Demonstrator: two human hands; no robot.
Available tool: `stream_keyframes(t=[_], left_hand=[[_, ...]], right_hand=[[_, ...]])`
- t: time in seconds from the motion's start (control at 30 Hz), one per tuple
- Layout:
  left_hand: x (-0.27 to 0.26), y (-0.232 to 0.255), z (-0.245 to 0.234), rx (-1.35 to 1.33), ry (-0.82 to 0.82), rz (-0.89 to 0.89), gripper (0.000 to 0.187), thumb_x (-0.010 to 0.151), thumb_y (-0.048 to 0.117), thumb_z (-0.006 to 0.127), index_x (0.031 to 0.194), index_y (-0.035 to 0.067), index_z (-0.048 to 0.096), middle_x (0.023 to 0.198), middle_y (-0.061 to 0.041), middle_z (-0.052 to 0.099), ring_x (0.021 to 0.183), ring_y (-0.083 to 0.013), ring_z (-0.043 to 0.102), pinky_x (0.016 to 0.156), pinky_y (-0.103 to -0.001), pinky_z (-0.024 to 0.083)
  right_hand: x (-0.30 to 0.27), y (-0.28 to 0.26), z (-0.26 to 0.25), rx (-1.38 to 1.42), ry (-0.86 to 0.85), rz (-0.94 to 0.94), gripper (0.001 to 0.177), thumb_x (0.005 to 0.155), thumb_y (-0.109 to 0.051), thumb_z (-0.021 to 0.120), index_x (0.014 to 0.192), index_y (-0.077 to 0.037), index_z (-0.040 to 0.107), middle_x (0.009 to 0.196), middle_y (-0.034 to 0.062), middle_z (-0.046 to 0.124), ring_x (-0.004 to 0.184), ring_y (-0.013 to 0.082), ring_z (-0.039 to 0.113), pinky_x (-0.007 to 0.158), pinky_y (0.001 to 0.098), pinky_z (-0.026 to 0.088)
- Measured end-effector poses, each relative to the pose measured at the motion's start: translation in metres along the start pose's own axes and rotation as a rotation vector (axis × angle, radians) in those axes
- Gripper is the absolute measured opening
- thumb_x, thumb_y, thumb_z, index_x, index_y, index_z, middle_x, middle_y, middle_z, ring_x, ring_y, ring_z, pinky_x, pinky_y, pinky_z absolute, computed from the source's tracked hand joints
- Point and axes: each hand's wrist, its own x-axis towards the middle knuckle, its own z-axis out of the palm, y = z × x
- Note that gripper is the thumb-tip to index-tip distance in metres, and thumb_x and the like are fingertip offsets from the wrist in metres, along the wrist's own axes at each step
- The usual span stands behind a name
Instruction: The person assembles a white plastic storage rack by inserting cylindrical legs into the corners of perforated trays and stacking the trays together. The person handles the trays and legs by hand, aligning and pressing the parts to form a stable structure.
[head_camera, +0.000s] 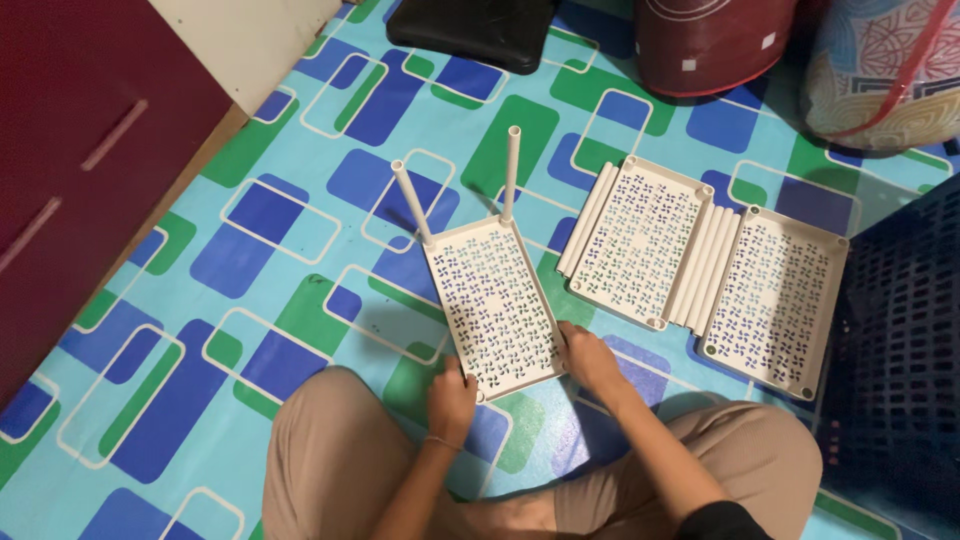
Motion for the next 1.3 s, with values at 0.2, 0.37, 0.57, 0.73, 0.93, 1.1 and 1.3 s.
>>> stream_keyframes(t=[0.2, 0.37, 0.57, 0.73, 0.93, 1.1, 1.3], left_hand=[[-0.021, 0.045, -0.029, 0.186, 0.088, 0.136, 0.052, 0.086, 0.015, 0.065, 0.135, -0.001, 0.054, 0.117, -0.023, 0.066, 0.108, -0.04, 0.064, 0.086, -0.044, 0.057], [-0.011, 0.076, -0.022, 0.298, 0.121, 0.461, 0.063, 0.08, 0.02, 0.074, 0.137, 0.001, 0.056, 0.136, -0.021, 0.052, 0.127, -0.0363, 0.047, 0.1, -0.05, 0.041], [0.018, 0.103, 0.011, 0.056, -0.04, 0.594, 0.039, 0.086, 0.021, 0.073, 0.12, 0.003, 0.064, 0.128, -0.016, 0.058, 0.128, -0.0355, 0.048, 0.106, -0.051, 0.037], [0.114, 0.156, 0.036, -0.162, -0.02, 0.572, 0.039, 0.091, 0.005, 0.065, 0.129, 0.0, 0.059, 0.129, -0.022, 0.06, 0.121, -0.0419, 0.056, 0.103, -0.048, 0.047], [0.181, 0.214, 0.081, -0.291, -0.178, 0.166, 0.046, 0.087, 0.009, 0.068, 0.131, 0.007, 0.058, 0.116, -0.026, 0.068, 0.109, -0.0459, 0.065, 0.092, -0.051, 0.053], [0.206, 0.213, 0.114, -0.33, -0.129, 0.04, 0.044, 0.082, 0.016, 0.076, 0.123, 0.007, 0.064, 0.107, -0.024, 0.073, 0.104, -0.042, 0.069, 0.091, -0.048, 0.055], [0.214, 0.208, 0.116, -0.292, -0.272, 0.021, 0.034, 0.082, 0.021, 0.079, 0.112, 0.007, 0.072, 0.103, -0.021, 0.075, 0.1, -0.0386, 0.072, 0.087, -0.045, 0.056]], right_hand=[[0.005, -0.012, -0.012, -0.125, 0.068, -0.017, 0.046, 0.087, -0.004, 0.056, 0.132, -0.008, 0.058, 0.116, 0.0257, 0.068, 0.091, 0.0457, 0.069, 0.079, 0.0518, 0.057], [0.027, -0.023, -0.044, -0.126, -0.043, 0.038, 0.028, 0.091, -0.023, 0.065, 0.117, -0.014, 0.07, 0.097, 0.0197, 0.074, 0.085, 0.0394, 0.072, 0.077, 0.0488, 0.058], [0.088, 0.004, -0.069, 0.086, 0.175, 0.171, 0.02, 0.088, -0.018, 0.07, 0.106, -0.011, 0.076, 0.088, 0.0172, 0.077, 0.078, 0.0329, 0.074, 0.075, 0.0444, 0.058], [0.131, 0.055, -0.068, 0.18, 0.263, 0.191, 0.026, 0.083, -0.006, 0.069, 0.106, -0.01, 0.079, 0.088, 0.0176, 0.076, 0.077, 0.0284, 0.075, 0.076, 0.0405, 0.06], [0.15, 0.071, -0.045, 0.263, 0.315, 0.239, 0.038, 0.083, -0.006, 0.074, 0.121, -0.001, 0.07, 0.101, 0.02, 0.075, 0.085, 0.0288, 0.074, 0.081, 0.0386, 0.059], [0.151, 0.067, -0.031, 0.44, 0.283, 0.317, 0.05, 0.085, -0.006, 0.072, 0.133, 0.0, 0.06, 0.108, 0.0165, 0.076, 0.095, 0.0264, 0.076, 0.086, 0.0371, 0.059], [0.151, 0.074, -0.024, 0.511, 0.274, 0.358, 0.052, 0.086, -0.005, 0.071, 0.136, 0.0, 0.057, 0.112, 0.0164, 0.074, 0.097, 0.0264, 0.075, 0.086, 0.0368, 0.06]])
